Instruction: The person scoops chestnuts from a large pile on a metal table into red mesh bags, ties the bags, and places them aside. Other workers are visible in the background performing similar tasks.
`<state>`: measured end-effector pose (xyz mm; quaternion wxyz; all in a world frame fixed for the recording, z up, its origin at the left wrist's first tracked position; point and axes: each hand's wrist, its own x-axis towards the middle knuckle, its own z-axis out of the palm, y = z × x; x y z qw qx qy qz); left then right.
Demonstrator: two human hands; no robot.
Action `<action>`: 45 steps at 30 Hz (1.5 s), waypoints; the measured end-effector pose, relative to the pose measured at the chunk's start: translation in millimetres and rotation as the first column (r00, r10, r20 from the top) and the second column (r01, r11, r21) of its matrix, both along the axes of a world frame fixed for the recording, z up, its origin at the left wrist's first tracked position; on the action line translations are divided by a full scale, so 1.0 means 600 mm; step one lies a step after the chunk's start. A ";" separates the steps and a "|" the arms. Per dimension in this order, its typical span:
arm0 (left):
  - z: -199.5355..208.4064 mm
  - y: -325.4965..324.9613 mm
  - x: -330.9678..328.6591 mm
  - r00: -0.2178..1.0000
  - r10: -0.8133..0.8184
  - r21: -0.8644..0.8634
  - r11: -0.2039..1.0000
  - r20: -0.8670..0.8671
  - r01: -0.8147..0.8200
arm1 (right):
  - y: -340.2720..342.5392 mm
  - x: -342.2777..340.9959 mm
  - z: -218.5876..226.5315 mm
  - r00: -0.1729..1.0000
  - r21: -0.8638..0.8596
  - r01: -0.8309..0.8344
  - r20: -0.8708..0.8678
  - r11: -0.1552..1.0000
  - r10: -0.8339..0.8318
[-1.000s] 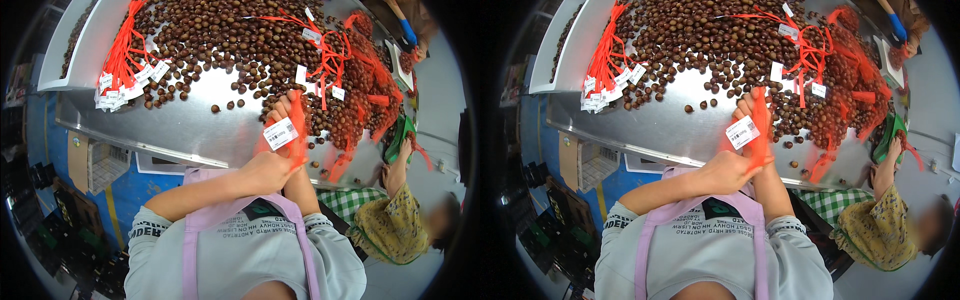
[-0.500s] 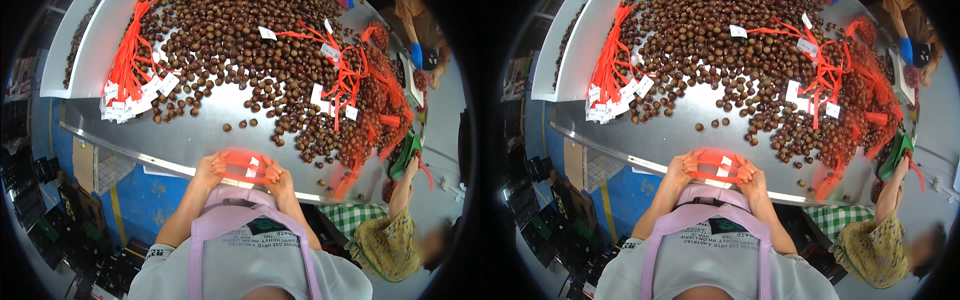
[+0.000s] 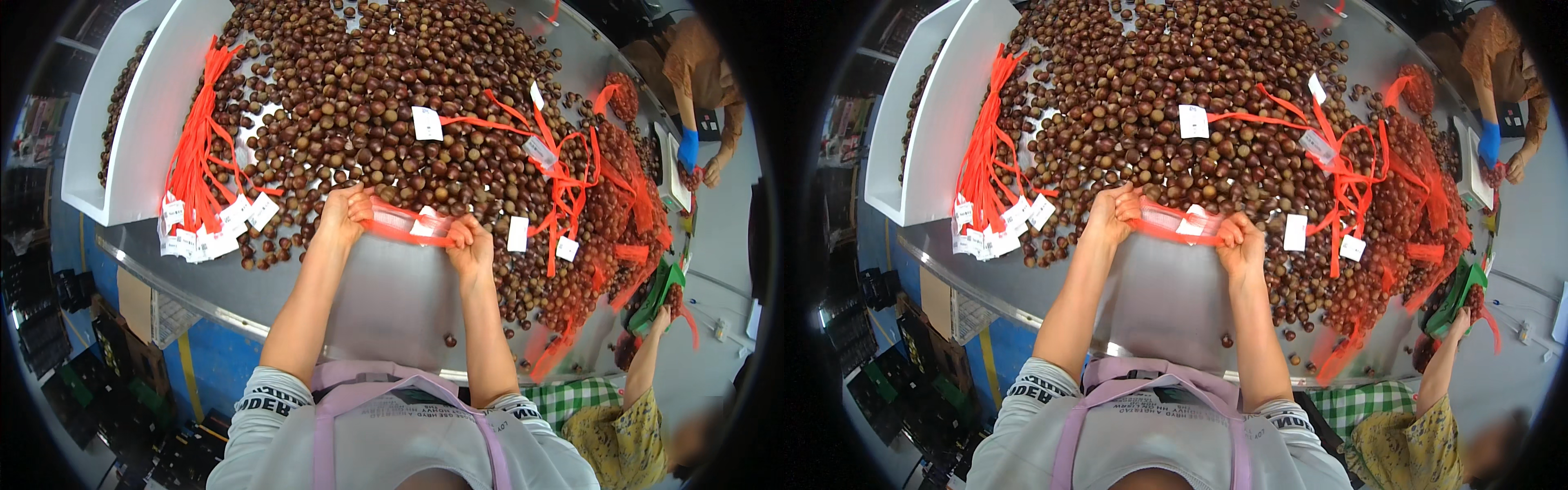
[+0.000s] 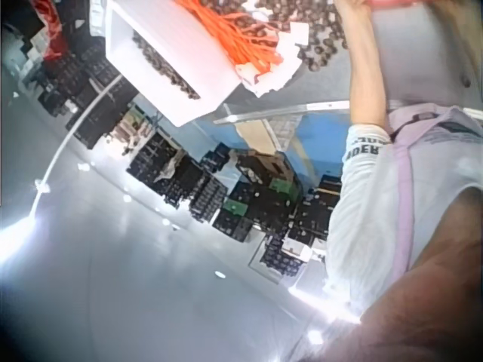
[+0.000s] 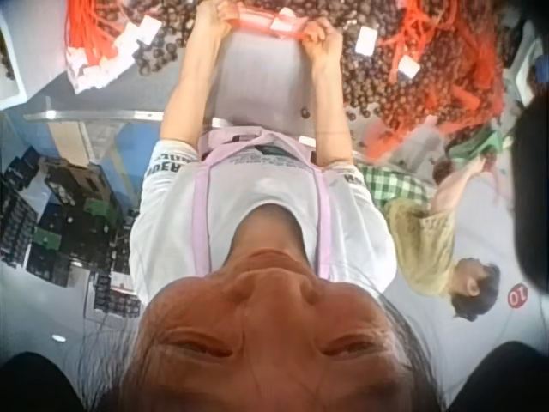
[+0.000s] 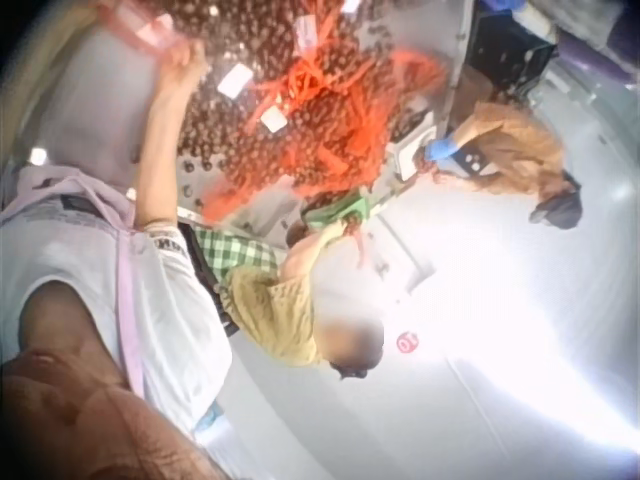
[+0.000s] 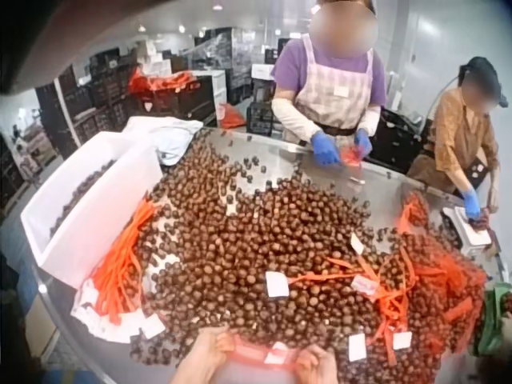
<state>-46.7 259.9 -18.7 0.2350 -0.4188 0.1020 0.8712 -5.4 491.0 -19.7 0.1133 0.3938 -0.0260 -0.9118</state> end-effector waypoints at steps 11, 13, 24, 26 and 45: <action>0.004 0.043 -0.138 0.973 -0.131 -0.568 0.823 -0.191 -0.001 | 0.003 -0.165 0.009 0.981 0.192 -0.185 -0.020 0.964 0.192; 0.020 0.036 -0.127 0.969 -0.205 -0.623 0.779 -0.136 0.078 | 0.014 -0.159 -0.007 0.972 0.403 -0.196 -0.039 0.894 0.231; 0.008 0.030 -0.181 0.985 0.027 -0.582 0.804 -0.170 -0.122 | -0.001 -0.235 0.022 0.956 0.517 -0.192 -0.093 0.834 0.277; 0.000 0.038 -0.192 0.984 0.046 -0.613 0.778 -0.170 -0.142 | -0.008 -0.251 0.020 0.958 0.659 -0.204 -0.016 0.724 0.285; 0.016 0.074 -0.299 0.919 -0.167 -0.690 0.710 -0.358 -0.140 | -0.059 -0.340 0.044 0.844 0.877 -0.237 -0.027 0.417 0.536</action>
